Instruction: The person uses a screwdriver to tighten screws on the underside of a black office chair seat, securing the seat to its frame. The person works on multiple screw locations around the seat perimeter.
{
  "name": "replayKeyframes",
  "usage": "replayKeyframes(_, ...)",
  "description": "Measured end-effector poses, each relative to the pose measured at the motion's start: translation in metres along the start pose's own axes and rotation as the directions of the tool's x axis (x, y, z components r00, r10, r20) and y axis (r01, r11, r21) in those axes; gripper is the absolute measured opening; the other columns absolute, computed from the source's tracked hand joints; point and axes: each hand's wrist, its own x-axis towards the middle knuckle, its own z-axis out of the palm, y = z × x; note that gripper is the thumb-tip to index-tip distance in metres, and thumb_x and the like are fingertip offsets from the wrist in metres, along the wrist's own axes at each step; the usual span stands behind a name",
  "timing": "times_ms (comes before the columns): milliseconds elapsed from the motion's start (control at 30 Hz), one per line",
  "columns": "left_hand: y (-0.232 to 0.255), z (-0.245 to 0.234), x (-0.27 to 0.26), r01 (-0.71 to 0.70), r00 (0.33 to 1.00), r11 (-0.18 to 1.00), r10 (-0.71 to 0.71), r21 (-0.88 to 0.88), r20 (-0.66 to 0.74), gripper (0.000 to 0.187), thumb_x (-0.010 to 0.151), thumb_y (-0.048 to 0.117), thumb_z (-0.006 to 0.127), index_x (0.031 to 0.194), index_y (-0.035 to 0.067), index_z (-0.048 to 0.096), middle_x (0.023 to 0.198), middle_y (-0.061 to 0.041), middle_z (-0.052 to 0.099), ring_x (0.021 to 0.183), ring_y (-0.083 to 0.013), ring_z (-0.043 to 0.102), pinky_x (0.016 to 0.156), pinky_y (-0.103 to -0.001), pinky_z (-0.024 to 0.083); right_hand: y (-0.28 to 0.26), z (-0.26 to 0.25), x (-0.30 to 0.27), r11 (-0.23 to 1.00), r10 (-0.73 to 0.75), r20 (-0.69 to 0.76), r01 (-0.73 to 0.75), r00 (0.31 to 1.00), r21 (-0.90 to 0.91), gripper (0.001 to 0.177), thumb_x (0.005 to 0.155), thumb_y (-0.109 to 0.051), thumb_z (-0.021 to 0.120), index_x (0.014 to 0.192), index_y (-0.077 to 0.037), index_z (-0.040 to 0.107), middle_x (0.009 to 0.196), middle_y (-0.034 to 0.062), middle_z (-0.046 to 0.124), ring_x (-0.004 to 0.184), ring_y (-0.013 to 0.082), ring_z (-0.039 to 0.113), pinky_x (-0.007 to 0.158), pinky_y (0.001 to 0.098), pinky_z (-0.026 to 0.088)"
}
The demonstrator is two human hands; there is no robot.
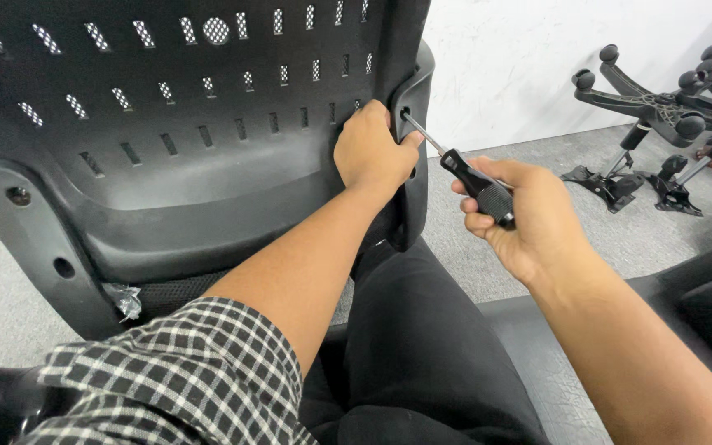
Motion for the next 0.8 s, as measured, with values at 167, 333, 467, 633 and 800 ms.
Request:
replayKeyframes(167, 0.002, -0.01, 0.003, -0.001, 1.0, 1.0, 0.001, -0.014, 0.022, 0.041, 0.074, 0.036, 0.089, 0.095, 0.01, 0.065, 0.102, -0.008, 0.071, 0.096, -0.0273, 0.072, 0.082, -0.042, 0.057, 0.004, -0.013, -0.001, 0.993, 0.012, 0.03, -0.015, 0.999, 0.118, 0.038, 0.094, -0.004, 0.052, 0.127, 0.015, 0.054, 0.095, 0.0172, 0.064, 0.071, 0.0142, 0.053, 0.053, 0.0227, 0.04)
replayKeyframes(333, -0.003, -0.017, 0.0, -0.501, 0.858, 0.857, 0.51, 0.116, -0.058, 0.063, 0.07, 0.023, 0.092, 0.12, 0.009, 0.056, 0.118, -0.014, 0.06, 0.097, -0.0324, 0.069, 0.072, -0.045, 0.057, 0.009, -0.016, -0.009, 0.992, -0.108, 0.057, 0.111, 0.993, -0.063, 0.031, 0.095, 0.0, 0.055, 0.122, 0.014, 0.061, 0.095, 0.0146, 0.064, 0.064, 0.0123, 0.051, 0.047, 0.0219, 0.034)
replayKeyframes(467, 0.009, -0.017, 0.017, -0.73, 0.646, 0.58, 0.759, 0.362, 0.086, 0.071, 0.062, 0.018, 0.092, 0.123, 0.008, 0.056, 0.143, -0.014, 0.054, 0.087, -0.029, 0.071, 0.059, -0.037, 0.059, 0.01, -0.017, -0.014, 0.982, -0.149, 0.048, 0.153, 0.988, -0.11, 0.028, 0.093, 0.001, 0.057, 0.118, 0.012, 0.063, 0.092, 0.013, 0.066, 0.061, 0.0113, 0.05, 0.046, 0.0221, 0.034)
replayKeyframes(633, 0.042, -0.024, 0.039, -0.704, 0.697, 0.36, 0.517, 0.612, 0.497, 0.096, 0.067, 0.058, 0.087, 0.138, 0.006, 0.048, 0.143, -0.019, 0.049, 0.083, -0.0274, 0.073, 0.054, -0.041, 0.061, 0.008, -0.015, -0.015, 0.968, -0.18, 0.063, 0.188, 0.982, -0.168, 0.027, 0.093, 0.001, 0.058, 0.118, 0.011, 0.064, 0.091, 0.0119, 0.067, 0.059, 0.0097, 0.05, 0.045, 0.0223, 0.034)
replayKeyframes(800, 0.074, -0.031, 0.042, -0.697, 0.716, 0.163, 0.219, 0.698, 0.663, 0.112, 0.07, 0.084, 0.071, 0.146, 0.004, 0.048, 0.143, -0.021, 0.053, 0.08, -0.0302, 0.079, 0.052, -0.038, 0.061, 0.008, -0.015, -0.014, 0.952, -0.214, 0.035, 0.217, 0.976, -0.215, 0.03, 0.092, 0.001, 0.06, 0.12, 0.01, 0.063, 0.09, 0.0127, 0.067, 0.057, 0.0089, 0.049, 0.043, 0.0223, 0.034)
